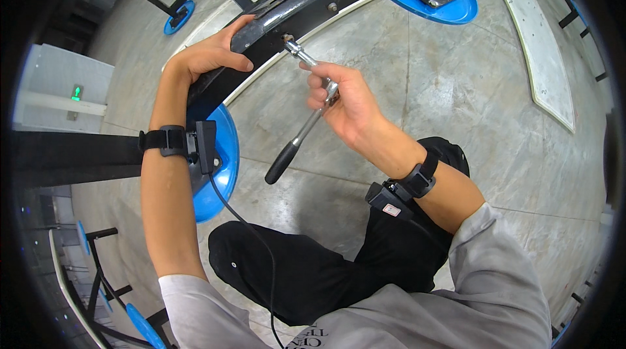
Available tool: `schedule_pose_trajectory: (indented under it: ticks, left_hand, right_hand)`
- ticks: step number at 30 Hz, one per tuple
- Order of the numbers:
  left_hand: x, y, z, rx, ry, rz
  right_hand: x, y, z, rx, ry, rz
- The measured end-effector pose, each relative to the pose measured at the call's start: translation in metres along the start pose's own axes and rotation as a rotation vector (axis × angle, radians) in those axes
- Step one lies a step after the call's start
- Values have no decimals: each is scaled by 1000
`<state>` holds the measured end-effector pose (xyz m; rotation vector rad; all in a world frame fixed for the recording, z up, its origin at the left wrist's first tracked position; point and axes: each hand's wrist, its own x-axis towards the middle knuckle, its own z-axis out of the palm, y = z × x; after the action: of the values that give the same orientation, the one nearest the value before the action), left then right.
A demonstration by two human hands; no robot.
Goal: The person uses a wrench and a socket tool to tighten bolts on the underside of a table frame.
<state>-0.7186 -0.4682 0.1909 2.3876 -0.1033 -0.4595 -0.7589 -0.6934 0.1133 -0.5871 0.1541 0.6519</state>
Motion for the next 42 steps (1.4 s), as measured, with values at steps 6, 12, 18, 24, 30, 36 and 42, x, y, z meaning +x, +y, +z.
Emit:
schedule_pose_trajectory:
  ticks: [6, 12, 18, 24, 30, 36, 42]
  left_hand:
    - [-1, 5, 1, -13, -11, -7]
    - [-1, 3, 0, 11, 5, 3]
    - [0, -1, 1, 63, 37, 7]
    - [3, -3, -1, 75, 31, 15]
    - [2, 0, 0, 46, 19, 7]
    - [3, -3, -2, -3, -27, 5]
    - [2, -1, -1, 28, -3, 17]
  right_hand:
    - [2, 4, -1, 115, -3, -46]
    - [12, 3, -6, 219, -92, 29]
    - [12, 1, -3, 147, -68, 5]
    - [8, -4, -5, -1432, -16, -806]
    - [-4, -17, -5, -1414, -13, -741]
    - [-4, -11, -3, -463, -82, -102]
    - [-1, -3, -3, 32, -111, 49]
